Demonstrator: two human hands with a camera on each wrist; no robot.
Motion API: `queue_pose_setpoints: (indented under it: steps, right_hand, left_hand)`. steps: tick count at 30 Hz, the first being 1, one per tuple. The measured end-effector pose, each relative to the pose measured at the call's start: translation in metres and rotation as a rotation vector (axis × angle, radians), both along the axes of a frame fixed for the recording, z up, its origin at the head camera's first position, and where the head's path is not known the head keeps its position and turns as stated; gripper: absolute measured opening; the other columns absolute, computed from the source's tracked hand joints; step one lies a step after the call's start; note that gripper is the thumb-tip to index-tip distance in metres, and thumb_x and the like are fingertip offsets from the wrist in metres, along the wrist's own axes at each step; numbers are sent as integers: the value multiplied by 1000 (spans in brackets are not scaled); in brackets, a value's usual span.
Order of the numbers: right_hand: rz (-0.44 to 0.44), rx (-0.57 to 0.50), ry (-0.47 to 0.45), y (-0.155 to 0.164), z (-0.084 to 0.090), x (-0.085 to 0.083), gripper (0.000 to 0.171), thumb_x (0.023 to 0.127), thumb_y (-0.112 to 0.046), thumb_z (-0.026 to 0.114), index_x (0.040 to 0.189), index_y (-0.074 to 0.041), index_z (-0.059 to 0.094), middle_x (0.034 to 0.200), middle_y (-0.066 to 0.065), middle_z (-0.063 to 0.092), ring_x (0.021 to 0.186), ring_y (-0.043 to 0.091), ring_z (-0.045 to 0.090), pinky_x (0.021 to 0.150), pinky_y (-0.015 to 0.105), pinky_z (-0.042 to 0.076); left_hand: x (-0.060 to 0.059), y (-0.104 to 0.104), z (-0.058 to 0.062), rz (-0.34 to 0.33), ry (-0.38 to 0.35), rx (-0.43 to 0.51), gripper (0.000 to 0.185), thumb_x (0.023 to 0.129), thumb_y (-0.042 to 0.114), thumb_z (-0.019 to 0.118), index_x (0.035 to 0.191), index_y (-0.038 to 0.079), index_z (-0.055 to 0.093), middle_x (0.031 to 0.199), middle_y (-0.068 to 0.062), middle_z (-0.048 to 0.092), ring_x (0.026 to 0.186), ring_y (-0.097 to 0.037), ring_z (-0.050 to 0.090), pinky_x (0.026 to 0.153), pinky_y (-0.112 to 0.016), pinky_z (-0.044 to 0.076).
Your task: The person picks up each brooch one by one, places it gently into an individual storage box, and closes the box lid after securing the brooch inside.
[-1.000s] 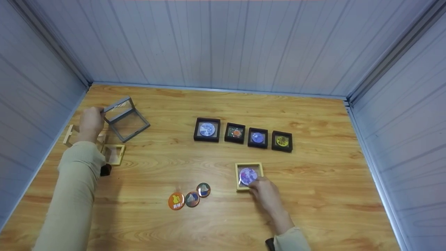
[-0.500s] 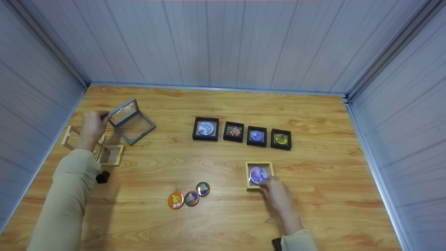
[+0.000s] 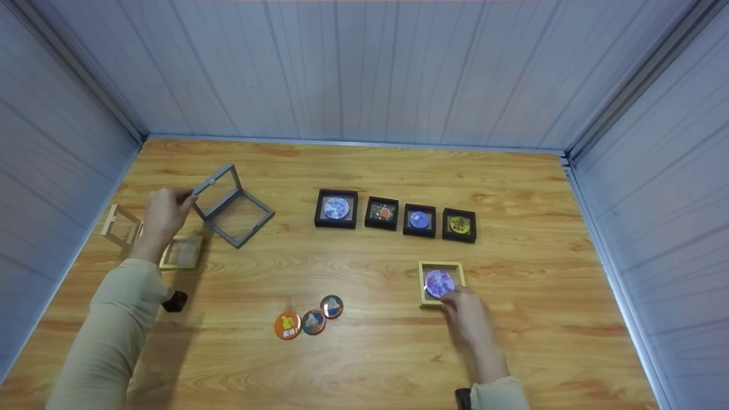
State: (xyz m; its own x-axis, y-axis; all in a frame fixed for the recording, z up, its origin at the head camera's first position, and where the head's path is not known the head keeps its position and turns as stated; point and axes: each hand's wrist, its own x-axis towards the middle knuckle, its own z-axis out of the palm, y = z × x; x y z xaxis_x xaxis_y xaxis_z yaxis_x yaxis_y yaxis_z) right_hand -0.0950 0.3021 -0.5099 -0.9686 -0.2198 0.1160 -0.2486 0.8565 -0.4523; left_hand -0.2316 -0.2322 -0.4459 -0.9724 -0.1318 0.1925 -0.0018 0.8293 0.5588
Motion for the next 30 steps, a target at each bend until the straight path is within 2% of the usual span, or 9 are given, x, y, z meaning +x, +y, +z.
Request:
queue_pose_setpoints:
  steps: [6, 17, 21, 30]
  right_hand:
    - [-29, -4, -29, 8, 0, -2, 11, 72, 3, 68, 82, -1, 69, 80, 8, 61, 75, 27, 58, 68, 42, 48]
    - [-95, -30, -81, 19, 1, -7, 10, 75, 1, 67, 85, 0, 69, 82, 10, 61, 77, 29, 58, 68, 43, 48]
    - [-110, -21, -91, 22, 2, -9, 10, 75, 1, 67, 85, 1, 68, 84, 12, 61, 79, 31, 58, 70, 45, 46]
    - [-102, -40, -98, 29, 2, -14, 10, 75, 2, 66, 85, 3, 67, 85, 14, 60, 80, 32, 58, 70, 45, 47]
  left_hand:
    - [11, 11, -1, -13, 37, -12, 20, 87, 6, 54, 97, -9, 64, 85, -23, 63, 72, -32, 61, 63, -41, 50]
    - [36, 33, -5, -33, 38, 42, 21, 86, 6, 55, 100, -8, 63, 82, -19, 64, 65, -24, 61, 53, -35, 49]
    - [46, 40, -9, -44, 108, 52, 19, 85, 8, 58, 96, -7, 65, 77, -17, 64, 62, -23, 59, 52, -35, 47]
    - [68, 55, -17, -54, 227, 105, 18, 83, 7, 61, 94, -8, 65, 80, -20, 64, 67, -26, 62, 57, -37, 50]
